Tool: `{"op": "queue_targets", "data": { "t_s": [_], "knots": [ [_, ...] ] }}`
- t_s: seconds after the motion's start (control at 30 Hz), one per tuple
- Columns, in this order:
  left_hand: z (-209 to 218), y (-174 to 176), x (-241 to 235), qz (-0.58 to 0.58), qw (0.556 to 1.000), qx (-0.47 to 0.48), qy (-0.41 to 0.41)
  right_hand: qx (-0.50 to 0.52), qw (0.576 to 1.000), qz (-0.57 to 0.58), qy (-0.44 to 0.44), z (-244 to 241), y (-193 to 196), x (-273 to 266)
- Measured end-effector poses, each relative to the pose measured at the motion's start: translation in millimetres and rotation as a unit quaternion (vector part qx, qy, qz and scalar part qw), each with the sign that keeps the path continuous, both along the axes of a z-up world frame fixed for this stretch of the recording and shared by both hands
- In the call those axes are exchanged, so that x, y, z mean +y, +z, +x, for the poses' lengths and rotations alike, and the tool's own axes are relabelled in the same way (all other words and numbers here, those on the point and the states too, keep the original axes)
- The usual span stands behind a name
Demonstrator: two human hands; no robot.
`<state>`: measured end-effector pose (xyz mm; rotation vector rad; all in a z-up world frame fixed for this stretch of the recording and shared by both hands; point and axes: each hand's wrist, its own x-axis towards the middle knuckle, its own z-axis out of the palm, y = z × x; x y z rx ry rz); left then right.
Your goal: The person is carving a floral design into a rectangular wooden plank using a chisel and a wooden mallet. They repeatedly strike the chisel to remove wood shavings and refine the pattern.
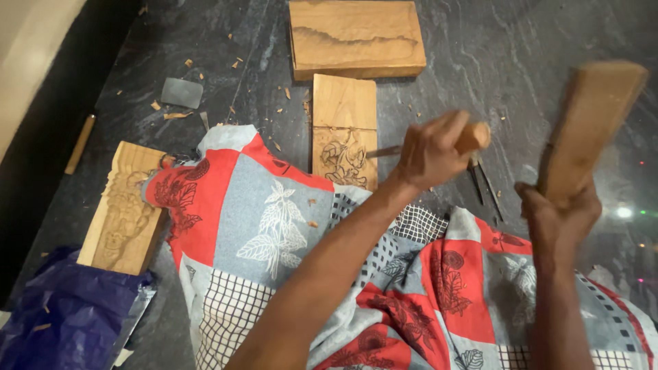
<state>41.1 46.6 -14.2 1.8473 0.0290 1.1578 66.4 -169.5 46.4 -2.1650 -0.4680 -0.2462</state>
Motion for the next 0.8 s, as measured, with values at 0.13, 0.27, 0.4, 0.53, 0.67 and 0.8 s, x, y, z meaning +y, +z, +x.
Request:
{"op": "queue_targets", "data": {
  "t_s": [0.13,0.27,0.4,0.53,0.67,0.8],
  "knots": [
    [-7,20,-3,0.015,1.0,-0.018,-0.02,0.117,0.985,0.083,-0.094,-39,-3,-8],
    [15,26,1,0.029,0.999,-0.009,-0.037,0.115,0.984,0.089,-0.104,-48,3,-10],
    [23,10,6,0.01,0.999,0.015,-0.029,0.117,0.983,0.102,-0.095,-46,2,-10],
    [29,-2,8,0.001,0.999,0.039,-0.019,0.111,0.984,0.106,-0.087,-46,-3,-10],
    [32,-3,8,0.002,0.999,0.034,0.004,0.105,0.985,0.111,-0.084,-45,-4,-9],
    [31,-2,8,0.001,0.999,0.038,-0.004,0.104,0.985,0.111,-0.086,-44,-3,-11]
  ]
}}
